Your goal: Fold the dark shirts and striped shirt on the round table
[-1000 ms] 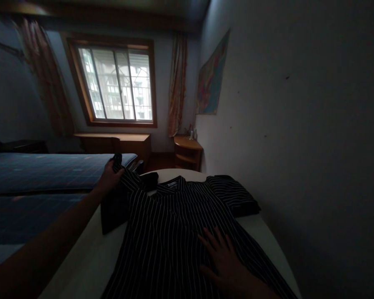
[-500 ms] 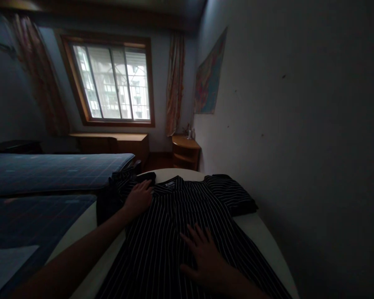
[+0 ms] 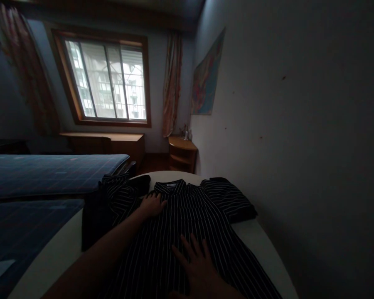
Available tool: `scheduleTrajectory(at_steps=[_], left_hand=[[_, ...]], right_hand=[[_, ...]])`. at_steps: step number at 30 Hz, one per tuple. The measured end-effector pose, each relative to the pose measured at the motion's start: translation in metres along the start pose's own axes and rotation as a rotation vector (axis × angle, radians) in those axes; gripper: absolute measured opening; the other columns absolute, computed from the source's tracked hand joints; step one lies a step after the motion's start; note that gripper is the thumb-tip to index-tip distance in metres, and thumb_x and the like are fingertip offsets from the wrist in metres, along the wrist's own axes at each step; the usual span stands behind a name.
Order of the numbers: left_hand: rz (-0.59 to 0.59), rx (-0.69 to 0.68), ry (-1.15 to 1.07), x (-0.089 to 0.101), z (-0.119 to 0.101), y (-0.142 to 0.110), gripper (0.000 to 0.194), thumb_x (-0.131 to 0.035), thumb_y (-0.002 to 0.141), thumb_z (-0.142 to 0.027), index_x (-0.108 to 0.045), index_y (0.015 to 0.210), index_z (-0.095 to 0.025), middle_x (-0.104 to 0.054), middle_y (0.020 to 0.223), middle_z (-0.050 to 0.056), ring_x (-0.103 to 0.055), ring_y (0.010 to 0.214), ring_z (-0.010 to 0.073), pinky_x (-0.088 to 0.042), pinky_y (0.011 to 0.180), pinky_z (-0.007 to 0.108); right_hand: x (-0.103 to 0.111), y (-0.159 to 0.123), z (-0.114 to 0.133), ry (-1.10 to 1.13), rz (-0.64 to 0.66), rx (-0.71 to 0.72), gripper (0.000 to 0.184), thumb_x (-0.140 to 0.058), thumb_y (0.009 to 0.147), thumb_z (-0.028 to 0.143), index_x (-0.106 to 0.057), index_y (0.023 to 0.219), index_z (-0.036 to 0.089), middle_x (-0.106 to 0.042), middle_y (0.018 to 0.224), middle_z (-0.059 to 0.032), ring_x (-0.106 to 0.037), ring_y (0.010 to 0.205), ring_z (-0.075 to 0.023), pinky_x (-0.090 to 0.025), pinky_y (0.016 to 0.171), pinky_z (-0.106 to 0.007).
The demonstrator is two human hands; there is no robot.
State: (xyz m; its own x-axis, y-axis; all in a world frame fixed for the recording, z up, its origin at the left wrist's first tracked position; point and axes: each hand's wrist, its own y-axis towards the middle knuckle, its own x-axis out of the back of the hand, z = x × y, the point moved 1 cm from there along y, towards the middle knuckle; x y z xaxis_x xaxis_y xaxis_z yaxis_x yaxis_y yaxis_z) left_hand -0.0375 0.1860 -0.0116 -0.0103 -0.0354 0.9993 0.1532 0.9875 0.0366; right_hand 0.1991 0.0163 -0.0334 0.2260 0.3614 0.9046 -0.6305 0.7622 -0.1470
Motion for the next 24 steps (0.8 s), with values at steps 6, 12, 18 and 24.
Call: scheduleTrajectory(at_steps=[6,12,18,24], left_hand=[[-0.063,0.052,-0.021,-0.014,-0.006,0.034,0.056,-0.038,0.098,-0.049,-0.049,0.136,-0.010,-0.046,0.145,0.026,-0.042,0.136,0.0375,-0.030,0.108,0.051],[-0.189,0.121,-0.027,-0.005,-0.020,0.042,0.048,-0.043,0.096,-0.033,-0.045,0.138,-0.008,-0.044,0.145,0.026,-0.042,0.132,0.0382,-0.033,0.104,0.051],[-0.280,0.061,-0.061,0.011,-0.052,0.007,0.035,-0.048,0.092,-0.027,-0.054,0.123,-0.011,-0.059,0.121,0.019,-0.055,0.114,0.0332,-0.039,0.097,0.046],[-0.298,-0.003,-0.133,0.011,-0.061,-0.060,0.033,-0.040,0.098,-0.029,-0.056,0.122,-0.013,-0.065,0.116,0.014,-0.062,0.107,0.0275,-0.045,0.092,0.041]], right_hand=[[0.006,0.020,0.009,-0.016,-0.026,-0.068,0.099,-0.050,0.077,0.081,-0.011,0.157,0.037,0.005,0.163,-0.0100,0.010,0.144,-0.0487,0.009,0.105,-0.079],[0.021,0.032,0.013,-0.007,-0.065,-0.073,0.090,-0.042,0.084,0.079,-0.015,0.157,0.034,-0.001,0.164,-0.0106,0.008,0.147,-0.0437,0.007,0.109,-0.074],[0.029,0.037,0.006,-0.014,-0.143,-0.072,0.080,-0.043,0.086,0.076,-0.031,0.153,0.034,-0.017,0.163,-0.0084,-0.004,0.150,-0.0383,0.002,0.114,-0.068],[0.039,0.019,-0.006,0.018,-0.248,0.021,0.058,-0.047,0.093,0.058,-0.050,0.142,0.028,-0.039,0.156,-0.0052,-0.028,0.146,-0.0295,-0.016,0.119,-0.056]])
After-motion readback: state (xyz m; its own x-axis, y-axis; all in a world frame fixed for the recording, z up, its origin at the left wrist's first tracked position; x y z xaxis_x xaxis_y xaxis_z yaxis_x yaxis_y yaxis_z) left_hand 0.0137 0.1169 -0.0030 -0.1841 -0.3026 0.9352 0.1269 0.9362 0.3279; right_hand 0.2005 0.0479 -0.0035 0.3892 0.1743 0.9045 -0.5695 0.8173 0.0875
